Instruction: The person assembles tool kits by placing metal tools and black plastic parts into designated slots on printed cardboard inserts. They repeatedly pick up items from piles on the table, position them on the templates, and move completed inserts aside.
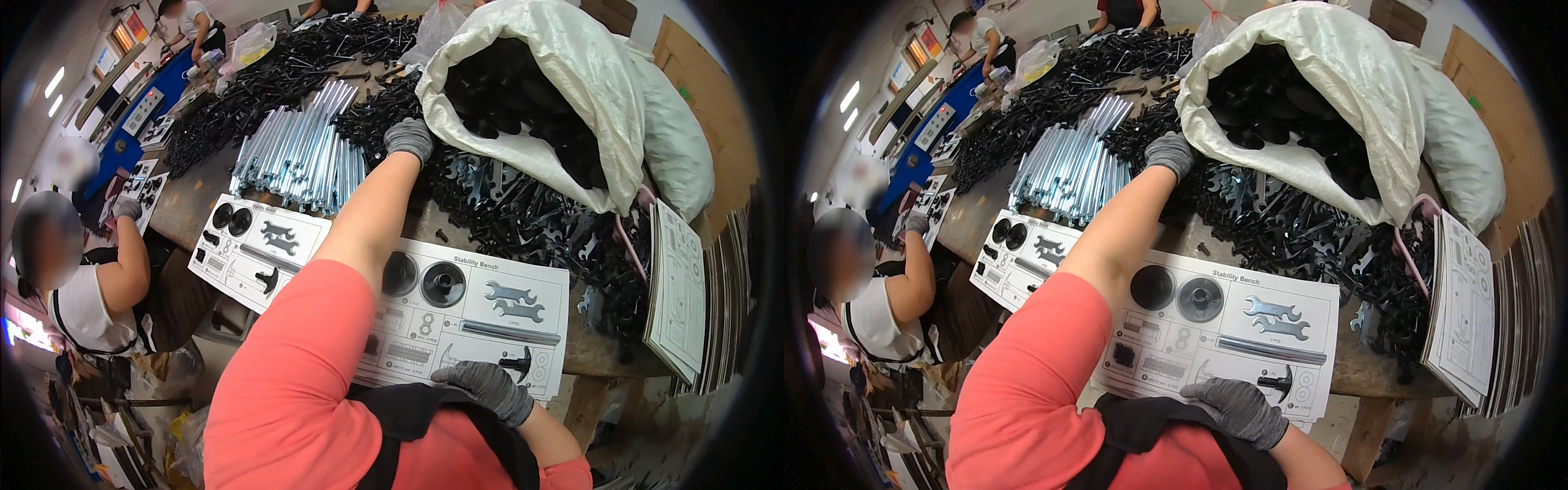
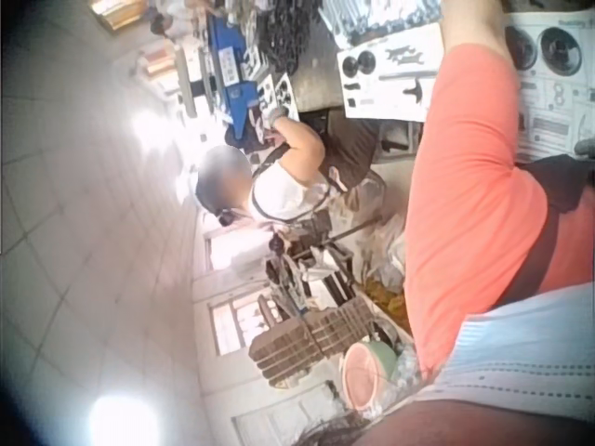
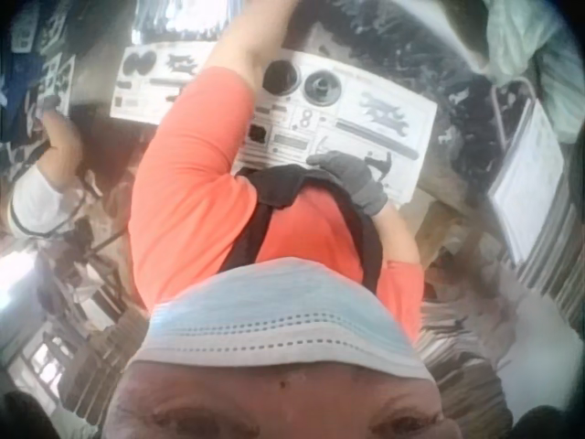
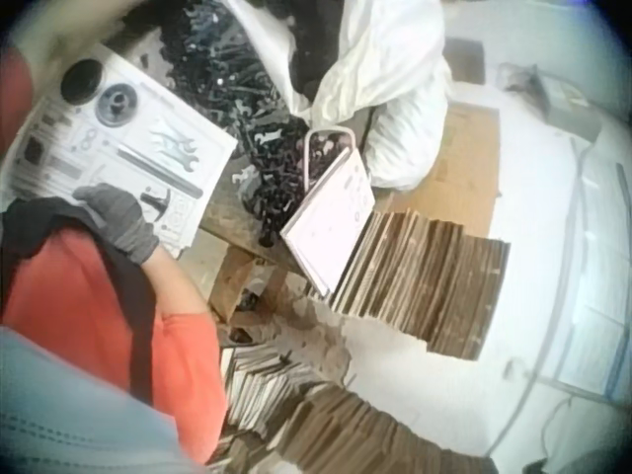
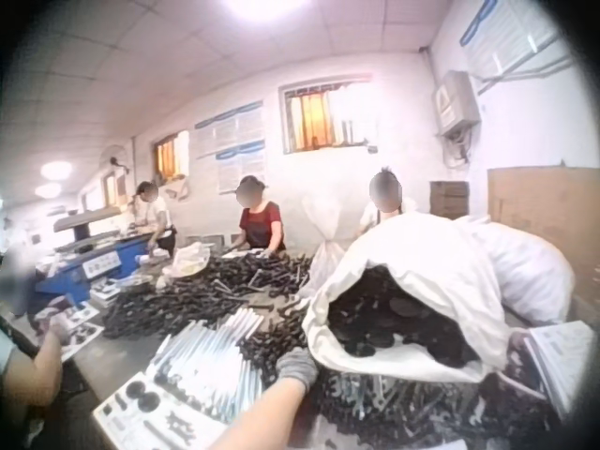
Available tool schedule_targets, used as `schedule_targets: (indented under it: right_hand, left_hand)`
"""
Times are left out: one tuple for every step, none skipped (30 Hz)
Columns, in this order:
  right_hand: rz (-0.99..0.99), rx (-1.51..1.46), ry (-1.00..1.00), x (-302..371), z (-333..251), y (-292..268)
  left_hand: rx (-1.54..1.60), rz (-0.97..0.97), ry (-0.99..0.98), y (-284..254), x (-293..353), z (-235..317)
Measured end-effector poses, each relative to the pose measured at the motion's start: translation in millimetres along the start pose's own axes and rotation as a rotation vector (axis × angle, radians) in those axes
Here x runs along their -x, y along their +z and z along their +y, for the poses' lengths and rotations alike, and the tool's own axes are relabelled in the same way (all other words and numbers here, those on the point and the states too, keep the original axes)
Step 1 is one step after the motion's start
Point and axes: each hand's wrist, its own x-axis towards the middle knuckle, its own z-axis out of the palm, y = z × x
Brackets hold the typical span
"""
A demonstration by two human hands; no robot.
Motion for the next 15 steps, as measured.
schedule_targets:
  right_hand:
    - [0.002,0.009,0.0,-0.6,-0.6,-1.1]
    - [0.004,0.003,0.016,-1.0,-2.9,-2.1]
    - [-0.001,0.0,0.028,-1.0,-7.8,-3.8]
    - [-0.012,-0.002,0.035,-2.1,-12.0,-5.9]
    - [0.012,-0.032,0.05,-3.0,-14.5,-8.3]
    - [0.045,-0.068,0.071,-2.2,-14.0,-10.4]
    - [0.075,-0.104,0.091,-2.3,-14.5,-12.5]
    - [0.107,-0.058,0.114,-5.8,-15.3,-16.6]
    - [0.097,-0.199,0.189,-6.4,-10.2,-17.7]
    - [0.101,-0.342,0.271,-7.2,-4.2,-18.2]
    - [0.14,-0.446,0.249,-17.4,-4.8,-24.1]
    - [0.176,-0.553,0.227,-28.2,-6.1,-29.9]
    - [0.2,-0.854,0.355,-43.0,-12.5,-34.6]
    - [0.282,-0.959,0.331,-55.9,-12.7,-30.3]
    - [0.365,-1.061,0.302,-67.0,-10.1,-25.8]
  left_hand:
    - [-0.03,-0.04,0.006,-9.4,8.7,5.7]
    - [-0.059,-0.078,0.009,-19.4,19.2,9.1]
    - [-0.046,-0.073,0.002,-29.0,31.4,6.8]
    - [-0.021,-0.023,0.011,-25.1,34.8,-5.4]
    - [0.003,0.029,0.018,-21.5,39.1,-19.1]
    - [0.053,0.031,0.052,-30.4,55.5,-22.4]
    - [0.118,-0.039,0.05,-47.9,75.6,-22.8]
    - [0.163,-0.036,0.098,-56.5,93.5,-30.5]
    - [0.212,-0.032,0.15,-62.7,111.1,-38.7]
    - [0.317,-0.036,0.294,-62.5,129.2,-48.8]
    - [0.422,-0.038,0.438,-62.4,147.0,-56.3]
    - [0.456,-0.064,0.573,-65.8,168.2,-58.3]
    - [0.492,-0.094,0.707,-73.5,191.1,-58.5]
    - [0.382,-0.185,0.752,-89.3,215.6,-50.0]
    - [0.268,-0.272,0.798,-97.9,236.1,-41.3]
